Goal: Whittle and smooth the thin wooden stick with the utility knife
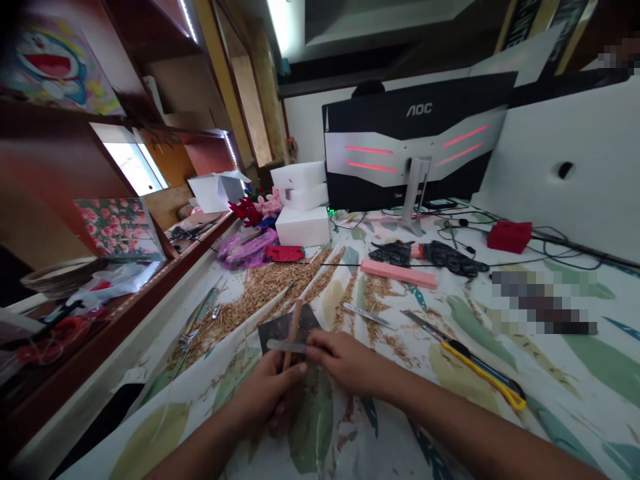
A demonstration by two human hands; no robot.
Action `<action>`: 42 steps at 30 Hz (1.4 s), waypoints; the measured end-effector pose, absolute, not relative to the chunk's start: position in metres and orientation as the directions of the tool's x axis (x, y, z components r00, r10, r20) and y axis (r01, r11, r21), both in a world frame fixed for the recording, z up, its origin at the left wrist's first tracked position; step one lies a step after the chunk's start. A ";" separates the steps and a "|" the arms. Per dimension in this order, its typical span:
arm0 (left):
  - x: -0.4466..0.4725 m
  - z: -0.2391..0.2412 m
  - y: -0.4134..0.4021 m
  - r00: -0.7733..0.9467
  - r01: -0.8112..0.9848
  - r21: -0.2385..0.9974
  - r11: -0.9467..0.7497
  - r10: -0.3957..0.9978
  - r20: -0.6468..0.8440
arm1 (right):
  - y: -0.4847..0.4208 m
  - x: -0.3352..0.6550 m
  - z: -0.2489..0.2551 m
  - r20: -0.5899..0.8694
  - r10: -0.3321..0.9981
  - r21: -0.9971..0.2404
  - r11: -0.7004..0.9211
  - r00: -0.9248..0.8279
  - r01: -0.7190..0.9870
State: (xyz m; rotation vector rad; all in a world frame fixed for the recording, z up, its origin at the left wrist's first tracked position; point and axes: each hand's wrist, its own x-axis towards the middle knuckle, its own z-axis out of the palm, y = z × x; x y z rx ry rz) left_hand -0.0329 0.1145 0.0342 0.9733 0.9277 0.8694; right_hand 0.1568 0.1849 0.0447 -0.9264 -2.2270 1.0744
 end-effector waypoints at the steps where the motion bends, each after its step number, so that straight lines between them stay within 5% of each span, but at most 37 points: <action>1: -0.034 0.033 0.115 0.370 -0.169 0.931 0.323 0.897 -0.243 | 0.186 0.158 0.042 0.132 0.756 -0.820 0.447 -0.641 0.358; 12: -0.032 0.033 0.116 0.416 -0.083 0.938 0.336 0.867 -0.274 | 0.197 0.167 0.042 0.120 0.709 -0.770 0.508 -0.694 0.385; 22: -0.030 0.034 0.116 0.371 -0.153 0.922 0.356 0.885 -0.280 | 0.201 0.170 0.030 0.215 0.820 -0.747 0.488 -0.531 0.451; 26: -0.030 0.035 0.116 0.369 -0.147 0.922 0.358 0.885 -0.285 | 0.198 0.168 0.030 0.143 0.717 -0.754 0.526 -0.682 0.394; 30: -0.029 0.035 0.116 0.343 -0.158 0.922 0.354 0.895 -0.285 | 0.195 0.167 0.029 0.219 0.793 -0.746 0.512 -0.569 0.426; 33: -0.029 0.032 0.116 0.356 -0.137 0.924 0.358 0.888 -0.291 | 0.194 0.168 0.029 0.186 0.705 -0.742 0.558 -0.684 0.372; 37: -0.029 0.030 0.117 0.361 -0.149 0.917 0.369 0.884 -0.297 | 0.193 0.168 0.030 0.247 0.785 -0.748 0.528 -0.569 0.403; 42: -0.029 0.029 0.117 0.359 -0.135 0.919 0.371 0.883 -0.303 | 0.188 0.164 0.031 0.191 0.741 -0.719 0.552 -0.644 0.422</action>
